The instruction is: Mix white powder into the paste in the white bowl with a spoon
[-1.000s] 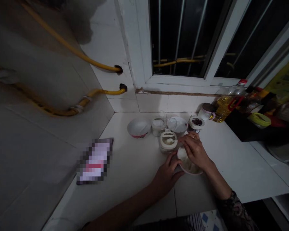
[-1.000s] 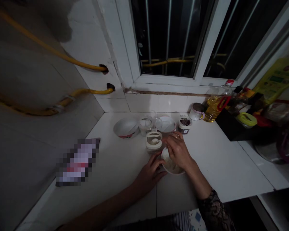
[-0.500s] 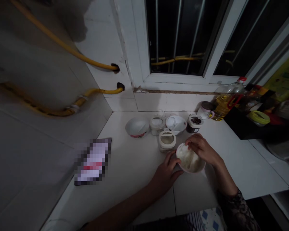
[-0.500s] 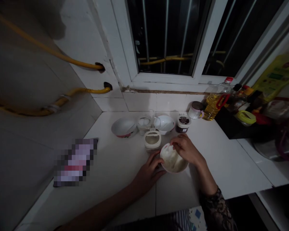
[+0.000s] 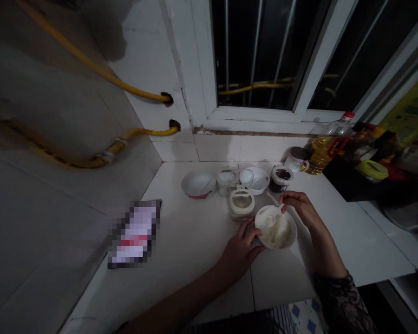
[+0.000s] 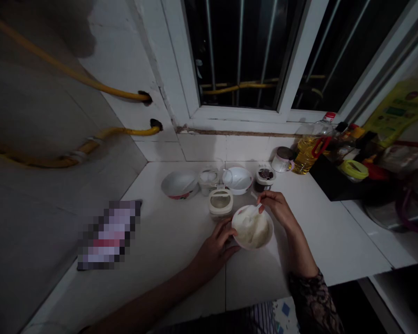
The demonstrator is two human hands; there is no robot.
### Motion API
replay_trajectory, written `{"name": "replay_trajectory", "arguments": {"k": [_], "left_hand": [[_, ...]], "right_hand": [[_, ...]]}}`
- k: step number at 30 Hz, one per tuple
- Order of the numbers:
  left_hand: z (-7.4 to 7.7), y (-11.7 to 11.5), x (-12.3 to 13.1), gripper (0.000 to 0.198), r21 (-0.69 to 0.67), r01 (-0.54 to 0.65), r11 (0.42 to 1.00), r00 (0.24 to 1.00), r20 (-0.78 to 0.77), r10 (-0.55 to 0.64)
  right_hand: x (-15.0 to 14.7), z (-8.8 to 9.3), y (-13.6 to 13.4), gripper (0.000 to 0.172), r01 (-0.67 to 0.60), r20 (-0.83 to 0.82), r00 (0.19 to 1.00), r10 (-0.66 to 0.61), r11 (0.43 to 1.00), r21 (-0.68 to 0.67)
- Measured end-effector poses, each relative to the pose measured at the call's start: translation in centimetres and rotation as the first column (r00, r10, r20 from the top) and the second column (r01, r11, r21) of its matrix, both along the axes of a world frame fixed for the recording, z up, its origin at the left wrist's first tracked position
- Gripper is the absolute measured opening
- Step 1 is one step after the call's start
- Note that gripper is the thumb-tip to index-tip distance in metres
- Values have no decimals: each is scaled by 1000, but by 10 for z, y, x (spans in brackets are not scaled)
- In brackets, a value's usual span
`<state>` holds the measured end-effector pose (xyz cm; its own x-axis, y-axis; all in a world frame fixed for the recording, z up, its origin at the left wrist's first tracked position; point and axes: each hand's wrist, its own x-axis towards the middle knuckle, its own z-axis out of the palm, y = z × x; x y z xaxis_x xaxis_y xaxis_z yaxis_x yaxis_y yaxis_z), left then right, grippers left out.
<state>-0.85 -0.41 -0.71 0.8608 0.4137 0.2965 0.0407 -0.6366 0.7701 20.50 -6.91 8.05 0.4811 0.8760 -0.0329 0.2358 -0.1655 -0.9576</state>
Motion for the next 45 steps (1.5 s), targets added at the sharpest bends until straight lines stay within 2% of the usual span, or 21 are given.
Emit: {"name": "replay_trajectory", "arguments": {"k": [4,11,20,25,27,29,30,31,33,34,35,37,41,45], "left_hand": [[0,0,0,22,5,-11,1000,1000,24,10],[0,0,0,24,12,-11,1000,999,30,10],[1,-1,0,25,5,-6,1000,1000,16,5],[0,-2,0,24,7,-14,1000,1000,19,14],[0,-2,0,24,15,-18,1000,1000,25,18],[0,-2,1,23,24,-23,999,999,31,22],[0,-2,1,23,28,-25,999,999,33,24],[-1,-2,1,22,31,-26,999,999,32,25],[-1,-2,1,22,37,-25,999,999,32,23],[-2,-2,1,21,38,-24,999,999,31,23],[-2,-2,1,21,38,-23,999,999,30,21],[-2,-2,1,21,38,-21,999,999,26,20],[0,-2,0,22,37,-16,999,999,31,15],[0,-2,0,21,36,-23,999,999,33,22]], "right_hand": [[6,-3,2,12,56,-67,996,-55,998,12],[10,-7,2,9,70,-202,977,-62,997,34],[4,-5,8,6,156,-270,953,-136,986,54],[-10,-8,14,8,228,-291,939,-184,966,123],[-19,-9,16,11,227,-176,965,-192,953,201],[-30,-10,17,13,155,69,981,-183,941,300],[-36,-9,17,13,72,233,960,-157,939,337],[-40,-9,17,14,-37,403,908,-117,934,355],[-47,-7,17,18,-263,687,726,-29,911,317],[-48,-5,17,21,-348,775,632,3,895,280],[-48,-4,16,23,-399,826,563,18,881,253],[-46,-3,15,25,-411,851,525,-9,873,263],[-40,-5,14,21,-322,788,604,-115,870,374],[-42,-8,15,20,-339,786,616,-61,880,334]]}}
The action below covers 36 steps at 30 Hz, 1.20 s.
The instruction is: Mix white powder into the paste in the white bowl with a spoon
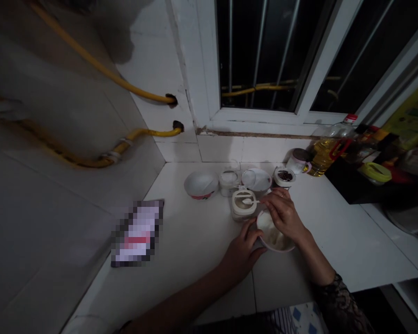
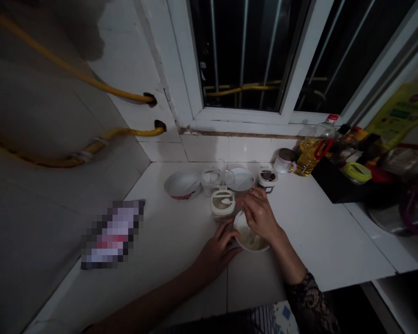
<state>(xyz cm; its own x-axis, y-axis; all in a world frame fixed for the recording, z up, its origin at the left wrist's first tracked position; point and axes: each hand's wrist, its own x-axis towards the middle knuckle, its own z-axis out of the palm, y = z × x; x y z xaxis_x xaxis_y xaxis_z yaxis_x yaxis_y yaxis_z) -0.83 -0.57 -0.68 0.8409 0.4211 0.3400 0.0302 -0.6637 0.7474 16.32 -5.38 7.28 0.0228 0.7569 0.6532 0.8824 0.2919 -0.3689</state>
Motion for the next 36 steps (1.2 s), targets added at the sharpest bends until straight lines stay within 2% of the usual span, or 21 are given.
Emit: {"name": "replay_trajectory", "arguments": {"k": [3,5,8,14,19,24,27,30,33,36], "left_hand": [[-2,0,0,22,-4,0,1000,1000,5,0],[-4,1,1,23,-10,3,1000,1000,9,-2],[-4,1,0,24,-16,7,1000,1000,5,-7],[-1,1,0,21,-1,1,1000,999,33,-1],[0,1,0,18,14,-26,1000,999,37,25],[1,0,-1,19,21,-57,998,998,-14,57],[3,-1,-2,20,23,-59,998,998,-20,60],[4,-2,-2,19,30,-59,998,998,-17,60],[3,-2,-2,17,39,-66,997,998,-11,66],[2,-1,-2,17,38,-62,997,998,0,62]], "right_hand": [[1,1,-2,17,91,-196,976,-91,996,-5],[7,4,-7,16,169,-359,917,-172,985,-40],[21,10,-19,17,198,-448,863,-233,972,-125],[43,22,-40,16,182,-196,953,-232,953,-243],[46,27,-45,17,211,-51,970,-237,928,-306],[36,18,-35,22,87,-19,993,-112,854,-514],[32,13,-30,23,19,-108,989,-98,822,-570],[33,13,-29,21,4,-237,957,-168,823,-569],[37,14,-29,17,-35,-412,880,-237,832,-554],[38,14,-28,14,-101,-564,785,-256,846,-524]]}}
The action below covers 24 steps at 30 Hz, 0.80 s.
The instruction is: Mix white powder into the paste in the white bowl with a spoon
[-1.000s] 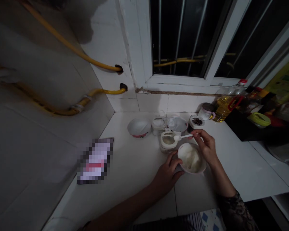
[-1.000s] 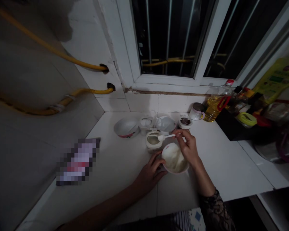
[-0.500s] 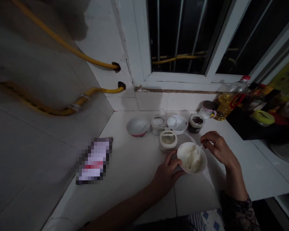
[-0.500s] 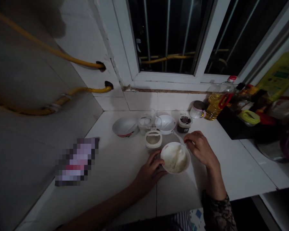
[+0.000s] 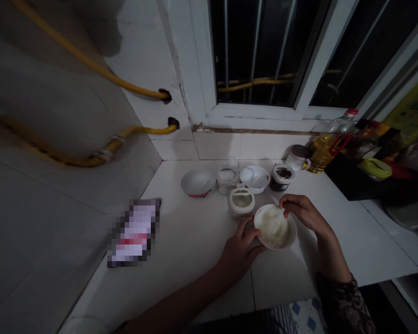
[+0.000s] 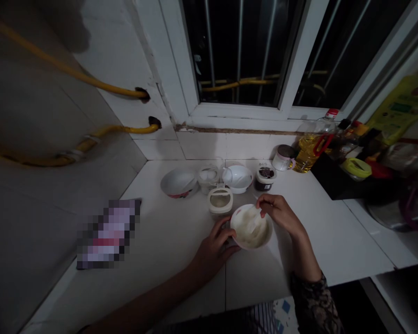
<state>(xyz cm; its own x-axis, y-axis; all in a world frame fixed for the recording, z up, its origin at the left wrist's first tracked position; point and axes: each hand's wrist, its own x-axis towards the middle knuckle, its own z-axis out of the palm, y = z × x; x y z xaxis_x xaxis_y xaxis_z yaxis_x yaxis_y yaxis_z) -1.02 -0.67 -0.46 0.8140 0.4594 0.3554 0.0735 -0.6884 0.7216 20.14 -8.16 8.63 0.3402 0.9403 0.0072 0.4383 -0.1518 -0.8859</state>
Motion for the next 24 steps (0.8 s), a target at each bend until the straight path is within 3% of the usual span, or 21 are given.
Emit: {"name": "replay_trajectory", "arguments": {"k": [9,24], "left_hand": [[-2,0,0,20,10,3,1000,1000,-3,-3],[0,0,0,17,11,-8,1000,1000,-2,8]], "right_hand": [[4,-2,6,11,102,-198,975,-98,995,8],[4,-10,17,9,265,-378,897,-229,963,45]]}}
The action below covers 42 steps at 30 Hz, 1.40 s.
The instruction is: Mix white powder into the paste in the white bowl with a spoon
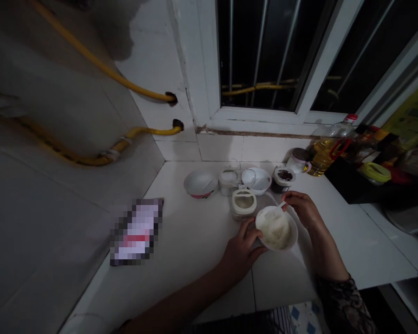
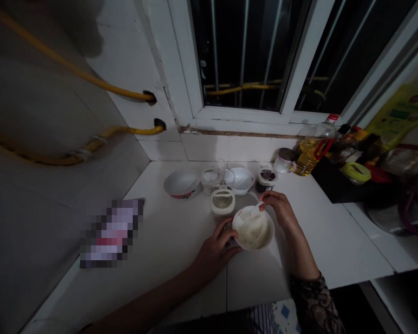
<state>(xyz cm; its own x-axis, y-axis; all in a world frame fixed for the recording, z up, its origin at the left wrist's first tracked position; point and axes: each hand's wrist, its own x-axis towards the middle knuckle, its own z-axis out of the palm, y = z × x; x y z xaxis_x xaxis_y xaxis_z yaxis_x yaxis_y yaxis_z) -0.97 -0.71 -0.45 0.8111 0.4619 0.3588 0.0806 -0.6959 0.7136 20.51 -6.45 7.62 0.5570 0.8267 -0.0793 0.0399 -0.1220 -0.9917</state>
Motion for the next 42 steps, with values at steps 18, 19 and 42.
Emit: {"name": "replay_trajectory", "arguments": {"k": [18,19,42], "left_hand": [[0,0,0,18,4,13,1000,1000,1,-13],[0,0,0,19,4,14,1000,1000,0,-14],[0,1,0,21,-1,17,1000,1000,-2,-17]], "right_hand": [[-42,-5,9,32,-416,956,292,-27,896,153],[-40,-5,8,31,-400,950,308,-52,899,178],[-1,12,-20,16,-178,661,711,239,971,-160]]}}
